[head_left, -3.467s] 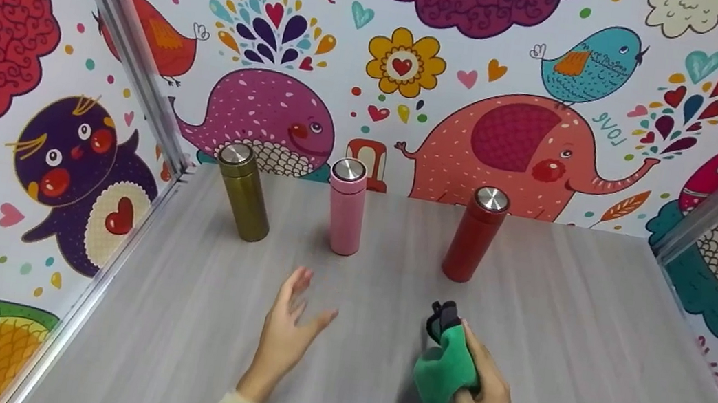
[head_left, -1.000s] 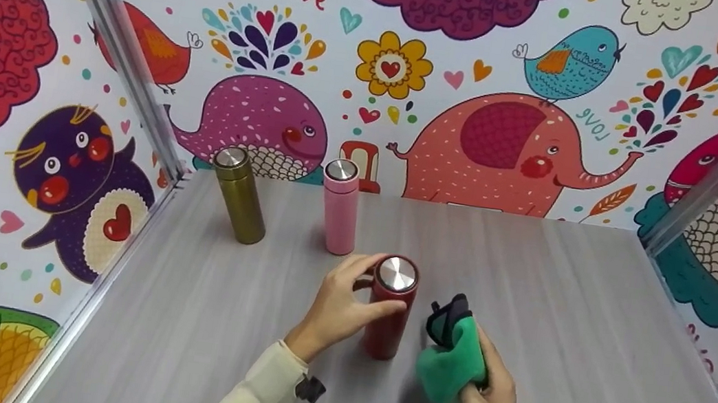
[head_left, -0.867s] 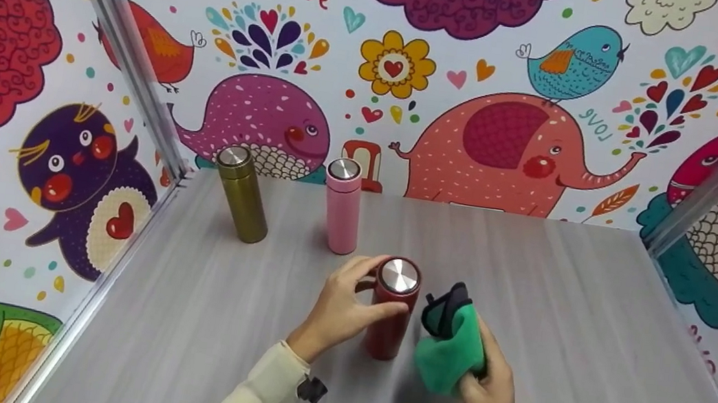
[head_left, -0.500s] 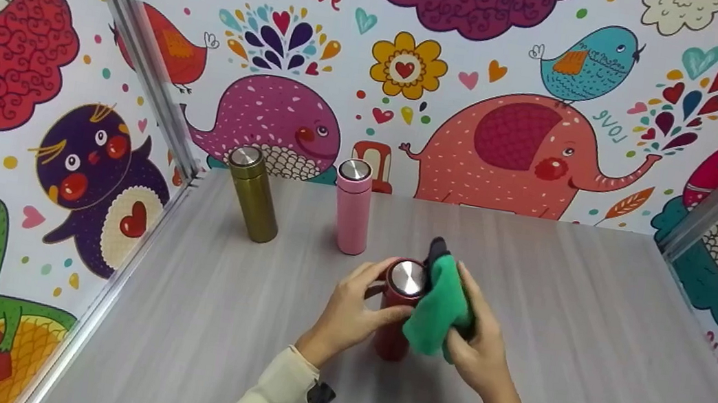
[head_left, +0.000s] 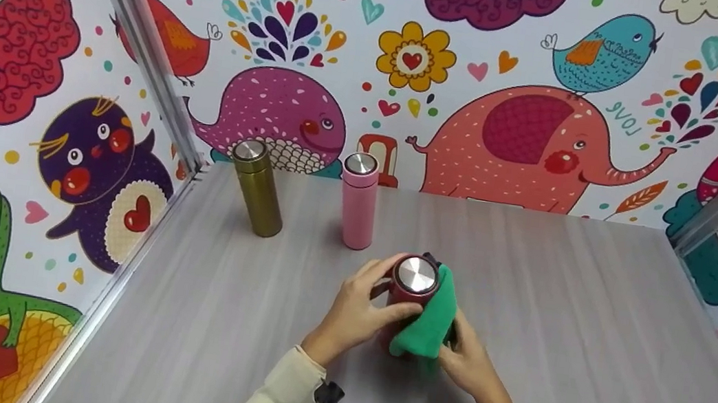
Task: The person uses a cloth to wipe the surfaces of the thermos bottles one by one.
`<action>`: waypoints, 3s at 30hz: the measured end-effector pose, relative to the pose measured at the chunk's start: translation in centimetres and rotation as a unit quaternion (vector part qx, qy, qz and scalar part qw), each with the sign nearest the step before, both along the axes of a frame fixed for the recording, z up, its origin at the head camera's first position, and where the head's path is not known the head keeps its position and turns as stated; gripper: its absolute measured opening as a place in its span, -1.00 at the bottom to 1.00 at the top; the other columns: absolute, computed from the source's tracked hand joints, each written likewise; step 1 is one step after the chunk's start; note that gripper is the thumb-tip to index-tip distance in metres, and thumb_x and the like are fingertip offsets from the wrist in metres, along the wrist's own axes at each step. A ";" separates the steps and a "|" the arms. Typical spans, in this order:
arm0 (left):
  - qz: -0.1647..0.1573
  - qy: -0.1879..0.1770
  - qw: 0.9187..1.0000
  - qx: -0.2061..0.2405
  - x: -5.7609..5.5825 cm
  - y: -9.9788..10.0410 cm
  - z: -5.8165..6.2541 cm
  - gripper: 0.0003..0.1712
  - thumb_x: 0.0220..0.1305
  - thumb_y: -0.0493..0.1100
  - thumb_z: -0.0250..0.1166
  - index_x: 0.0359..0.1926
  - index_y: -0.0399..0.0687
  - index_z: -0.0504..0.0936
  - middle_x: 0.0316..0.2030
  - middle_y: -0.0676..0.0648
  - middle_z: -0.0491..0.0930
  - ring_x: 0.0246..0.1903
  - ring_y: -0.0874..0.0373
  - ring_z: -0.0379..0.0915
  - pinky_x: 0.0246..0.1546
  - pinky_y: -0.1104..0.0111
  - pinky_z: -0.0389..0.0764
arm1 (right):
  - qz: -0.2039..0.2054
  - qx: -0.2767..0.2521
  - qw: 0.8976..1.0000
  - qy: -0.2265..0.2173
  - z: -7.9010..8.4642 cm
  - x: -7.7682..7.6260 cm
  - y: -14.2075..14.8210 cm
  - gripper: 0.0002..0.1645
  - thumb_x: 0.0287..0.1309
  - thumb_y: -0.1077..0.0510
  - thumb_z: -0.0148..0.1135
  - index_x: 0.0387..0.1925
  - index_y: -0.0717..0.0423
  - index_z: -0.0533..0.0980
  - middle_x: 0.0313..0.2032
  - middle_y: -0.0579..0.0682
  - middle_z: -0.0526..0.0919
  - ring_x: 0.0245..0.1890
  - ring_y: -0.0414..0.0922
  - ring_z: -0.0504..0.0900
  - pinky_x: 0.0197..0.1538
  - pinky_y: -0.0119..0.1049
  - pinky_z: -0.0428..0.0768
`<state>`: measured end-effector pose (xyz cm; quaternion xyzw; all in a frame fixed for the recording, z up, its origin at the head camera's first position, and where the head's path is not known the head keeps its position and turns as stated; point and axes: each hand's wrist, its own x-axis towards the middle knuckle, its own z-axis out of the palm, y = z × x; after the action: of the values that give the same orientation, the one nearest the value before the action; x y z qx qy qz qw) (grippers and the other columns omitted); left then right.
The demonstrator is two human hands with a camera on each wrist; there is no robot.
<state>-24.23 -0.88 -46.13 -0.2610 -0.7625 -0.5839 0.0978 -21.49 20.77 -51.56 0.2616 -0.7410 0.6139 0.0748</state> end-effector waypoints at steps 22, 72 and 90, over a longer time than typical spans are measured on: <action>-0.052 -0.063 0.996 0.039 -1.0 -1.2 -0.4 -0.25 0.10 -0.04 0.56 0.24 -0.02 0.39 0.16 0.01 0.50 0.20 0.15 0.44 0.15 0.31 0.51 | 0.021 0.007 1.000 -0.022 0.2 -0.6 0.4 -0.34 0.31 0.43 0.20 0.40 0.33 0.25 0.26 0.15 0.43 0.27 -0.18 0.39 0.24 -0.42 0.41; -0.100 -0.060 0.991 0.066 -3.1 -2.3 -2.3 -0.29 0.22 0.19 0.39 0.24 -0.12 0.51 0.07 -0.05 0.56 0.12 0.07 0.48 0.12 0.14 0.57 | 0.005 0.077 0.996 -0.044 -0.6 -1.5 -0.1 -0.46 0.26 0.35 0.30 0.26 0.25 0.41 0.14 0.04 0.54 0.19 -0.15 0.45 0.19 -0.24 0.48; -0.108 -0.078 0.991 -0.021 -1.7 -1.7 -1.1 -0.35 0.47 0.07 0.21 0.46 -0.03 0.31 0.29 0.02 0.45 0.27 0.17 0.37 0.25 0.29 0.43 | 0.017 0.006 0.993 0.113 5.9 -1.5 -0.2 -0.25 0.11 0.61 0.24 0.35 0.40 0.28 0.25 0.22 0.45 0.29 -0.12 0.38 0.28 -0.39 0.38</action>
<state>-25.96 -2.61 -47.28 -0.2971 -0.7474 -0.5934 -0.0314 -23.00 20.56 -45.66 0.3420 -0.7270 0.5772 0.1458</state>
